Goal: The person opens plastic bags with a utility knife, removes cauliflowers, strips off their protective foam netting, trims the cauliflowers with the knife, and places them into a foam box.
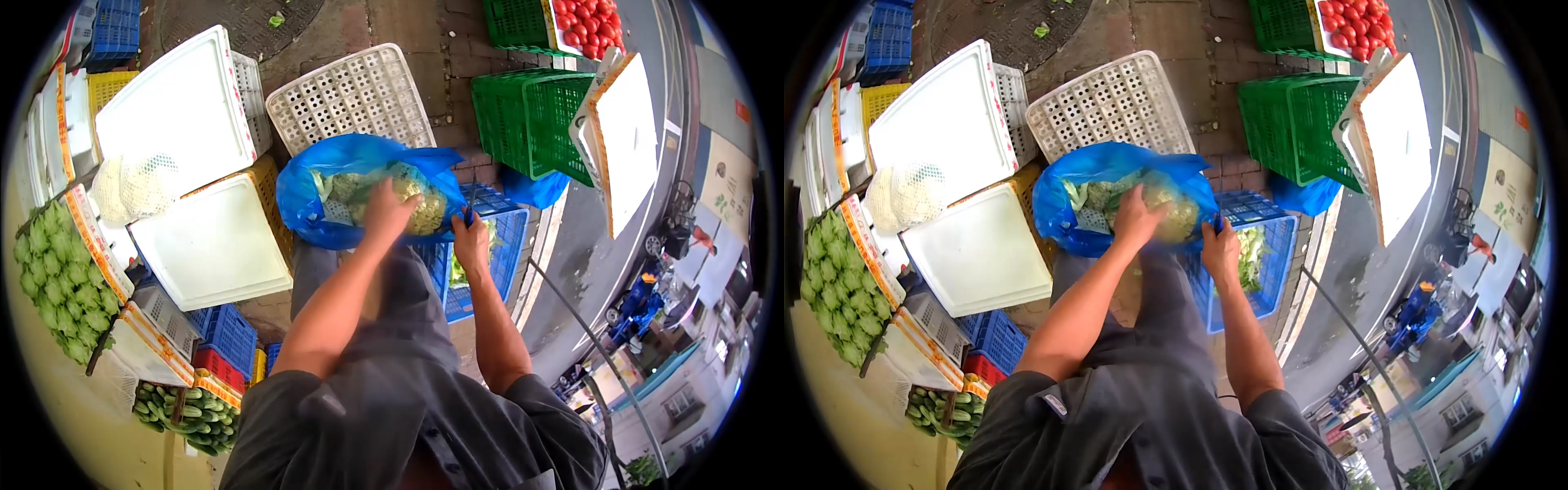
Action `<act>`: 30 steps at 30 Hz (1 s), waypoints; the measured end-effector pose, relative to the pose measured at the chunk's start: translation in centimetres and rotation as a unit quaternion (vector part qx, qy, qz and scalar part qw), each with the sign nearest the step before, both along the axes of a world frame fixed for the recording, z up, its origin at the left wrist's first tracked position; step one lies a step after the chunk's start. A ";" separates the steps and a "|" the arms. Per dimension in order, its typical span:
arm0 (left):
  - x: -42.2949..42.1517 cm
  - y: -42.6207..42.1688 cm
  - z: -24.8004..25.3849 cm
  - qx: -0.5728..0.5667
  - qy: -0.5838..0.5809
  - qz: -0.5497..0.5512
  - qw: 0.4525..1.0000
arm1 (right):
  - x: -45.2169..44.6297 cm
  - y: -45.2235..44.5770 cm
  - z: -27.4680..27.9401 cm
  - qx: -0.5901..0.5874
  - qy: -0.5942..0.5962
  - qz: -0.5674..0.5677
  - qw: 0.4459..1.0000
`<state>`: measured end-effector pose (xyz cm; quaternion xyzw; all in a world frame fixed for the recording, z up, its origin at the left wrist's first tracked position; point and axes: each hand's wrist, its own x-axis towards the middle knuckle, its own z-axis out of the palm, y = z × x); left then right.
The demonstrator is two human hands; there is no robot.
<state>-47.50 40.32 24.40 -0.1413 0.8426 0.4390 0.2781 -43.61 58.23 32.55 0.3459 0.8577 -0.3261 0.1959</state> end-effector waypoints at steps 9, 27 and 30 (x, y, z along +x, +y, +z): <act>0.5 4.3 -2.6 -0.058 -0.052 0.075 0.994 | 1.1 1.1 -3.3 -0.040 0.068 -0.078 0.994; -2.2 -4.1 -2.5 0.056 -0.119 0.093 0.987 | 2.6 -1.3 -1.4 -0.235 0.085 -0.152 0.956; -3.0 -7.3 -2.2 0.152 -0.250 0.180 0.939 | 2.0 -1.7 1.0 -0.261 0.145 -0.187 0.936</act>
